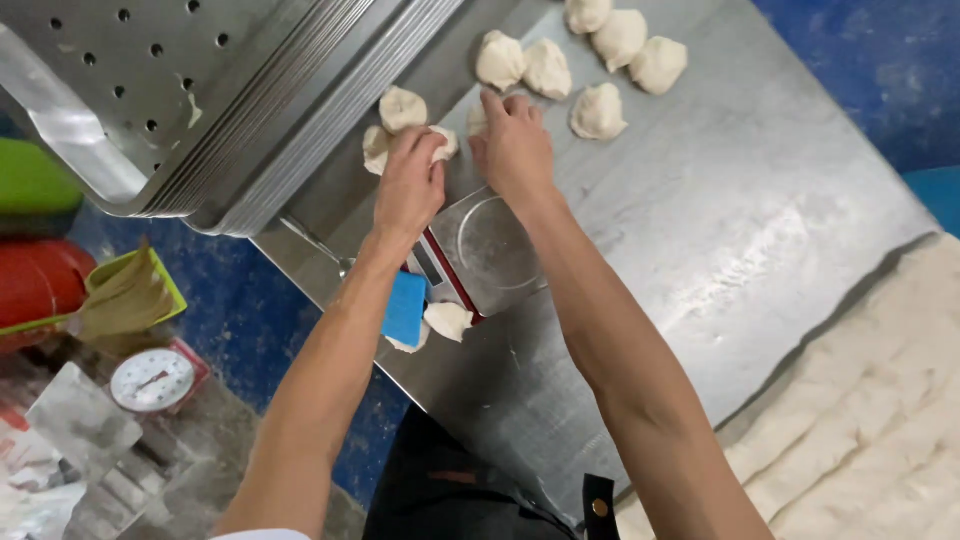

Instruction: Divide and weigh dough portions on a digital scale in a bakery production area.

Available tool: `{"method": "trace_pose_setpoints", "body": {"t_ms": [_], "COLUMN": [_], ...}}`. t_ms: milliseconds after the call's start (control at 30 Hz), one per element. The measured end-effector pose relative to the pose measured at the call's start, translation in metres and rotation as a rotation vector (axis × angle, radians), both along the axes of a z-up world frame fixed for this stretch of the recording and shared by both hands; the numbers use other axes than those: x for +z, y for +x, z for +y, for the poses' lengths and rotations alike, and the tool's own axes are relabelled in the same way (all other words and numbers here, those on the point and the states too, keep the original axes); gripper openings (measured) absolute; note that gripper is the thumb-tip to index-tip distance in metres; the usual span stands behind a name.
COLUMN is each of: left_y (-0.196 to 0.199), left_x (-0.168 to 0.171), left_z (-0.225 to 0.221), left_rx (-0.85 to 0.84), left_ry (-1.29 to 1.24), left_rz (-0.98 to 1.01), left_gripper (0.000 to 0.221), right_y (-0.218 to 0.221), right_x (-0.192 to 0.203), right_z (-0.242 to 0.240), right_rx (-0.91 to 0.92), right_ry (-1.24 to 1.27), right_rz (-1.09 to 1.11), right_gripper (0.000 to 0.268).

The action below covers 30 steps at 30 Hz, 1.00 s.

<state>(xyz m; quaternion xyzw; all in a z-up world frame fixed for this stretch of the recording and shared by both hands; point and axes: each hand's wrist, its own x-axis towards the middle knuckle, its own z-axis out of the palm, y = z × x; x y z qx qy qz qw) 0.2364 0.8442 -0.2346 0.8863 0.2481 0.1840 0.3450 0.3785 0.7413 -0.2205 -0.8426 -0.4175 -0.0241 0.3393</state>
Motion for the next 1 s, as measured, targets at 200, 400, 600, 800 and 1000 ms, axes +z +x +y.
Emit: {"method": "trace_pose_setpoints", "body": {"t_ms": [200,400,600,800,1000], "left_y": [-0.053,-0.098,-0.056,-0.034,-0.109], "left_x": [-0.001,-0.036,-0.010,-0.010,0.072], "left_z": [0.026,0.057,0.048,0.042,-0.016], "left_rx": [0.315,0.075,0.267,0.335,0.182], "left_ry": [-1.580,-1.891,-0.176,-0.389,-1.240], "left_rz": [-0.710,-0.716,0.138,0.150,-0.286], "left_gripper": [0.024,0.047,0.086,0.042,0.038], "right_y": [0.031,0.071,0.086,0.082,-0.031], "right_x": [-0.022,0.031,-0.010,-0.031,0.069], "right_z": [-0.027,-0.061,-0.009,-0.023,-0.220], "right_rx": [-0.001,0.035,-0.173,-0.145,-0.224], "right_ry": [0.182,0.909,-0.327,-0.205,0.739], "right_rz": [0.863,1.755,0.145,0.194,1.347], "right_gripper": [0.027,0.036,0.078,0.038,0.039]}}
